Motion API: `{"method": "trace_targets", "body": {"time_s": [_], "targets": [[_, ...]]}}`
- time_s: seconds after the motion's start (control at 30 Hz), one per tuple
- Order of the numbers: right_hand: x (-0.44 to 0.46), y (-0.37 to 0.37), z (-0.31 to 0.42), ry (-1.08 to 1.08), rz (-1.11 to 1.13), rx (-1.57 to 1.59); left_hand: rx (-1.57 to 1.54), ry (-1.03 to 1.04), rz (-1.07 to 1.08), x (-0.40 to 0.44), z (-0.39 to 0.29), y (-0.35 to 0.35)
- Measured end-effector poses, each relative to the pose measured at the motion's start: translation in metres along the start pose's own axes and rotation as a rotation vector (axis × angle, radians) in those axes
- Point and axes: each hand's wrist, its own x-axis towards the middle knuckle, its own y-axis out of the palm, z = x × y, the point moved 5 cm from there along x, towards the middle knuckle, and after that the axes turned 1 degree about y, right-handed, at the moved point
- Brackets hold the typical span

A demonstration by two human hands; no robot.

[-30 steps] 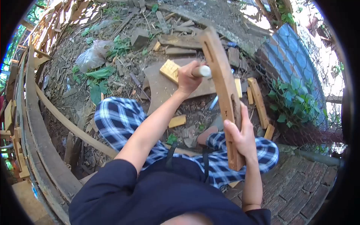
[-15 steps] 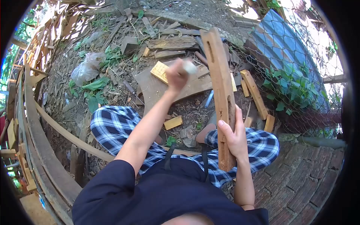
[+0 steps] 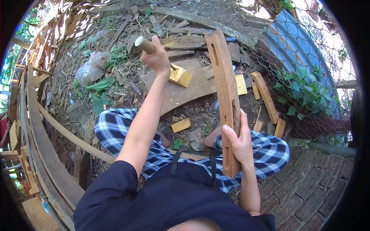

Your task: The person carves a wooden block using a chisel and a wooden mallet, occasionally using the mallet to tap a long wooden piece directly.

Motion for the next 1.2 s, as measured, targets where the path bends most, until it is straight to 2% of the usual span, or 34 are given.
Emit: {"method": "trace_targets", "body": {"time_s": [0.17, 0.5, 0.67, 0.73, 0.8, 0.83, 0.93, 1.0, 1.03, 1.07, 1.13, 1.2], "targets": [[-0.001, 0.000, 0.001, 0.035, 0.001, 0.013, 0.087, -0.009, 0.039, -0.007, 0.023, -0.003], [0.007, 0.002, -0.005, 0.056, 0.007, 0.014, 0.024, -0.099, 0.103, -0.010, 0.025, -0.002], [0.029, 0.006, 0.017, 0.016, 0.030, 0.052, 0.297, 0.221, 0.198, -0.032, 0.004, 0.016], [0.040, 0.000, 0.056, -0.154, 0.046, 0.037, 0.347, 0.237, 0.208, -0.037, 0.005, 0.022], [0.043, -0.007, 0.093, -0.296, -0.026, 0.156, 0.305, 0.307, 0.230, -0.043, -0.004, 0.029], [0.044, -0.011, 0.104, -0.378, -0.202, 0.102, 0.352, 0.263, 0.271, -0.045, -0.001, 0.029], [0.041, -0.010, 0.124, -0.465, -0.275, 0.176, 0.327, 0.279, 0.299, -0.053, -0.005, 0.032], [0.052, 0.001, 0.117, -0.626, -0.161, -0.402, 0.322, 0.302, 0.324, -0.056, -0.006, 0.030], [0.061, 0.009, 0.086, -0.234, 0.096, -0.532, 0.290, 0.283, 0.363, -0.056, -0.006, 0.029], [0.065, 0.009, 0.068, -0.159, 0.127, -0.530, 0.260, 0.264, 0.409, -0.056, -0.006, 0.028], [0.064, 0.001, 0.078, -0.258, 0.098, -0.360, 0.194, 0.267, 0.331, -0.043, 0.001, 0.037], [0.055, -0.005, 0.098, -0.301, 0.014, -0.325, 0.294, 0.280, 0.359, -0.053, 0.001, 0.030]]}}
